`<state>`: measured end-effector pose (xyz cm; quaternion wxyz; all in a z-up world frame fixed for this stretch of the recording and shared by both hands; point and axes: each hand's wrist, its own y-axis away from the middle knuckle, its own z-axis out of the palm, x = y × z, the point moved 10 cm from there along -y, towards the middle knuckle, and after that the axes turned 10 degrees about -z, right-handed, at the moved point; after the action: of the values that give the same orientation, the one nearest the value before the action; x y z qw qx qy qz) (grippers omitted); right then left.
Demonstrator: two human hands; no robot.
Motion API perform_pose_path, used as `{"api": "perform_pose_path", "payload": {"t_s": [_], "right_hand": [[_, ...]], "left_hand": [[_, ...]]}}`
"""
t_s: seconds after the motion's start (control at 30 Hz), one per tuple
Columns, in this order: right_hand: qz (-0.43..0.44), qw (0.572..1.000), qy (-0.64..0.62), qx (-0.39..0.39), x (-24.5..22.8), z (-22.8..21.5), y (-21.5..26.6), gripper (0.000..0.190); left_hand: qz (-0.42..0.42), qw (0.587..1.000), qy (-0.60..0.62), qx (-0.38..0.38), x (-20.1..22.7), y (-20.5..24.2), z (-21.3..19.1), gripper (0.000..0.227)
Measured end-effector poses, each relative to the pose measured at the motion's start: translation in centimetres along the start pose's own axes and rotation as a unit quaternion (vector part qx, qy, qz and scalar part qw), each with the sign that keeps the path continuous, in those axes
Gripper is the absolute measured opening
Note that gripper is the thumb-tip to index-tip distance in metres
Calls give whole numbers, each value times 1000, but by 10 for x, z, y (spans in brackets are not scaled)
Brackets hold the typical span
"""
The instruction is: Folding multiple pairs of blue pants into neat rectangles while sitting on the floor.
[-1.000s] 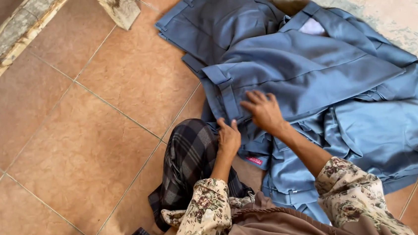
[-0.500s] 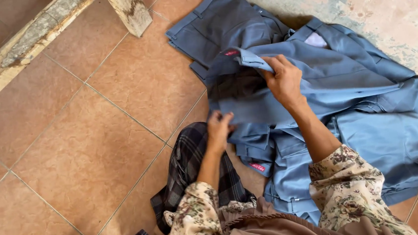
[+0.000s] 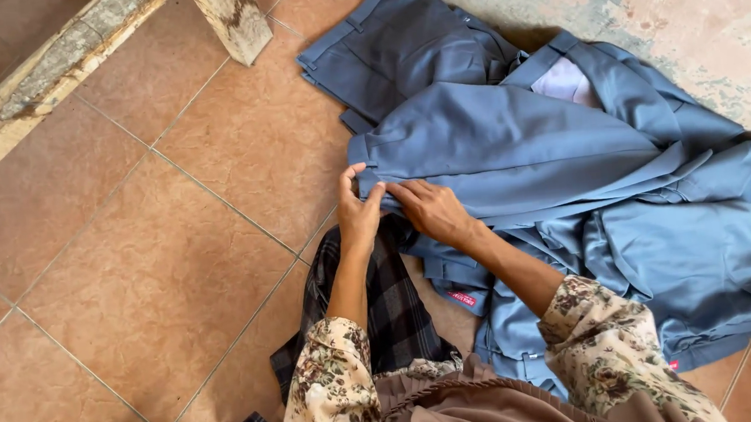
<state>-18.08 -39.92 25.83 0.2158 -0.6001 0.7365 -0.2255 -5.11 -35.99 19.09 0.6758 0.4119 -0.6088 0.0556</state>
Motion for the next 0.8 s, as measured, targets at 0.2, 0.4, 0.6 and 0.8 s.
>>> {"api": "perform_pose_path", "payload": {"t_s": [0.2,0.4,0.6,0.8], "right_hand": [[-78,997,2,-30,28,-34,30,34],[-9,991,75,-111,81,-83,57,27],[248,908,-82,-327,132,-48,136,38],[257,893,-71,-363,133,-29,168,47]], "left_hand": [[38,998,-14,40,6,-20,-14,32],[36,995,90,28,12,-41,-35,24],[37,992,96,71,26,-52,-73,21],[32,990,62,120,15,-80,-112,20]]}}
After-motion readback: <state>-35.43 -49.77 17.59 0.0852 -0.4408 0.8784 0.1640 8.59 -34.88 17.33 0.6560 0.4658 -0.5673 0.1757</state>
